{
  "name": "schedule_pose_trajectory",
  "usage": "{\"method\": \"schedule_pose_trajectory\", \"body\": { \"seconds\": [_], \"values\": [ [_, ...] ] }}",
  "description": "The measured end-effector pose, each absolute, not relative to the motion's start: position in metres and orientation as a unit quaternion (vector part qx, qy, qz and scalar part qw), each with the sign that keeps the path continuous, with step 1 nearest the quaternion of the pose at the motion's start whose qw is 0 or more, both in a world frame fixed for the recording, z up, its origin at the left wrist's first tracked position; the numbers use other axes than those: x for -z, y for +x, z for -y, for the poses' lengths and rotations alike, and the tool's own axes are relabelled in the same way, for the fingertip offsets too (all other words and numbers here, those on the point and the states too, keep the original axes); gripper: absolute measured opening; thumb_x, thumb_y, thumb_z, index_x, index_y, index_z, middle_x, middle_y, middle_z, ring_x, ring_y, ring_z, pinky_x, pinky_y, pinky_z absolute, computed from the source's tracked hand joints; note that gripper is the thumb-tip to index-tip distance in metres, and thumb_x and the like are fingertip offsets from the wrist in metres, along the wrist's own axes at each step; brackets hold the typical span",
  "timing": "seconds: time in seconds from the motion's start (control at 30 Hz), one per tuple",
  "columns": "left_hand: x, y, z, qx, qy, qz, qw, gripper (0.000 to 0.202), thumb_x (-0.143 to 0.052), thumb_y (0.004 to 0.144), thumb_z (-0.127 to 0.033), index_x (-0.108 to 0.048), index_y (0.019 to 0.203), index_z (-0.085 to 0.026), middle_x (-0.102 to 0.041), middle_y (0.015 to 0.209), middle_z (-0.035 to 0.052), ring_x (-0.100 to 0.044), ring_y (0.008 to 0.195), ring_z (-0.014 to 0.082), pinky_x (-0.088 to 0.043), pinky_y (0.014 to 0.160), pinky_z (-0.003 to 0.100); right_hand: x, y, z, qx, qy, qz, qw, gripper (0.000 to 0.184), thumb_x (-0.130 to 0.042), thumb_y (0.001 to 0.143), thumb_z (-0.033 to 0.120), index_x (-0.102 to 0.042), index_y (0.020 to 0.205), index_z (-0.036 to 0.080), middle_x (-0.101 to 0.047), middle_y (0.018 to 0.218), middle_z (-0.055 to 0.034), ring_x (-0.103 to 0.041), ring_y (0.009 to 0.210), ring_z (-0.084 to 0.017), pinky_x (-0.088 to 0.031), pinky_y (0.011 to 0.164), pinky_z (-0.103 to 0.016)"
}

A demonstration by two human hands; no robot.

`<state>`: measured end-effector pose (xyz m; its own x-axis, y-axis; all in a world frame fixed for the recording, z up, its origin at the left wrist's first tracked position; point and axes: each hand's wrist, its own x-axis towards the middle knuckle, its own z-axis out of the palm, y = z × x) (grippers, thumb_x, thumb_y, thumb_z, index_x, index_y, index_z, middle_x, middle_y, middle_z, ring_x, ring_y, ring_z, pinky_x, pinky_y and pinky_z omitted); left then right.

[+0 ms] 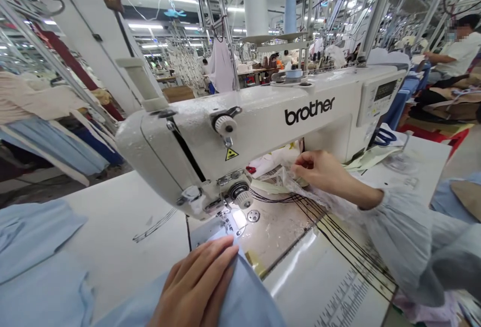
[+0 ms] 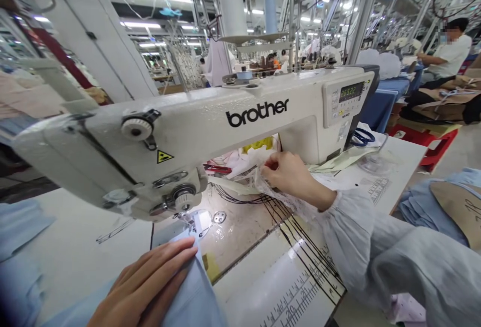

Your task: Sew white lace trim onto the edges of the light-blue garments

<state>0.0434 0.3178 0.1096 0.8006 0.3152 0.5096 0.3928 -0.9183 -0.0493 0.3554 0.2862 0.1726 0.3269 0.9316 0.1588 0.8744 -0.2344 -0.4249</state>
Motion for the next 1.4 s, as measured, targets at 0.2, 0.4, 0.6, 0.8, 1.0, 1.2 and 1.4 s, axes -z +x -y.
{"method": "schedule_pose_trajectory", "body": {
  "seconds": [0.2,0.4,0.6,0.8,1.0,1.2,1.4],
  "values": [
    [-0.109,0.043,-0.319,0.258,-0.943,0.192,0.082,0.037,-0.041,0.093,-0.038,-0.053,0.127,-0.030,-0.060,0.129,-0.0019,-0.058,0.114,0.0178,-0.051,0.090,0.026,-0.160,0.339,-0.294,-0.018,-0.775,0.606,0.182,0.034,-0.056,0.085,0.049,-0.062,0.077,0.016,-0.063,0.080,-0.0023,-0.059,0.077,-0.016,-0.046,0.074,-0.035],
    [-0.111,0.043,-0.315,0.240,-0.946,0.206,0.064,0.037,-0.044,0.092,-0.037,-0.053,0.127,-0.030,-0.060,0.129,-0.0012,-0.058,0.115,0.0175,-0.050,0.091,0.025,-0.168,0.357,-0.288,-0.020,-0.767,0.615,0.180,0.022,-0.051,0.089,0.035,-0.063,0.084,0.017,-0.065,0.076,-0.0007,-0.059,0.067,-0.013,-0.045,0.064,-0.027],
    [-0.112,0.044,-0.315,0.247,-0.945,0.205,0.066,0.035,-0.044,0.091,-0.037,-0.055,0.124,-0.030,-0.061,0.128,-0.0019,-0.058,0.115,0.0171,-0.050,0.092,0.025,-0.169,0.359,-0.289,0.027,-0.692,0.702,0.163,0.019,-0.053,0.084,0.021,-0.067,0.096,0.022,-0.066,0.094,-0.0036,-0.060,0.082,-0.017,-0.038,0.064,-0.026],
    [-0.121,0.049,-0.312,0.253,-0.943,0.197,0.087,0.032,-0.044,0.092,-0.033,-0.056,0.121,-0.028,-0.064,0.124,-0.0014,-0.060,0.111,0.0153,-0.050,0.090,0.023,-0.170,0.356,-0.284,0.061,-0.665,0.713,0.212,0.022,-0.046,0.086,0.015,-0.067,0.091,0.016,-0.062,0.105,-0.0101,-0.060,0.082,-0.019,-0.040,0.067,-0.028],
    [-0.125,0.052,-0.303,0.223,-0.943,0.241,0.059,0.032,-0.047,0.092,-0.031,-0.053,0.122,-0.024,-0.063,0.124,0.0004,-0.057,0.113,0.0162,-0.046,0.095,0.026,-0.187,0.333,-0.262,-0.009,-0.625,0.720,0.301,0.009,-0.054,0.079,0.016,-0.062,0.083,0.019,-0.066,0.074,0.0024,-0.058,0.059,-0.008,-0.043,0.059,-0.020],
    [-0.141,0.059,-0.291,0.184,-0.936,0.300,-0.016,0.033,-0.048,0.091,-0.032,-0.049,0.124,-0.025,-0.064,0.118,0.0002,-0.057,0.111,0.0174,-0.046,0.093,0.030,-0.190,0.296,-0.252,-0.025,-0.558,0.728,0.397,0.004,-0.057,0.081,0.016,-0.060,0.078,0.018,-0.062,0.068,0.0046,-0.055,0.059,-0.008,-0.039,0.055,-0.019],
    [-0.168,0.098,-0.275,0.209,-0.900,0.355,-0.142,0.016,-0.056,0.087,-0.037,-0.060,0.085,-0.022,-0.064,0.077,-0.0028,-0.059,0.070,0.0137,-0.048,0.064,0.025,-0.187,0.282,-0.238,-0.014,-0.476,0.772,0.420,0.006,-0.056,0.086,0.017,-0.061,0.083,0.014,-0.063,0.074,0.0019,-0.056,0.064,-0.007,-0.041,0.059,-0.020]
  ]
}}
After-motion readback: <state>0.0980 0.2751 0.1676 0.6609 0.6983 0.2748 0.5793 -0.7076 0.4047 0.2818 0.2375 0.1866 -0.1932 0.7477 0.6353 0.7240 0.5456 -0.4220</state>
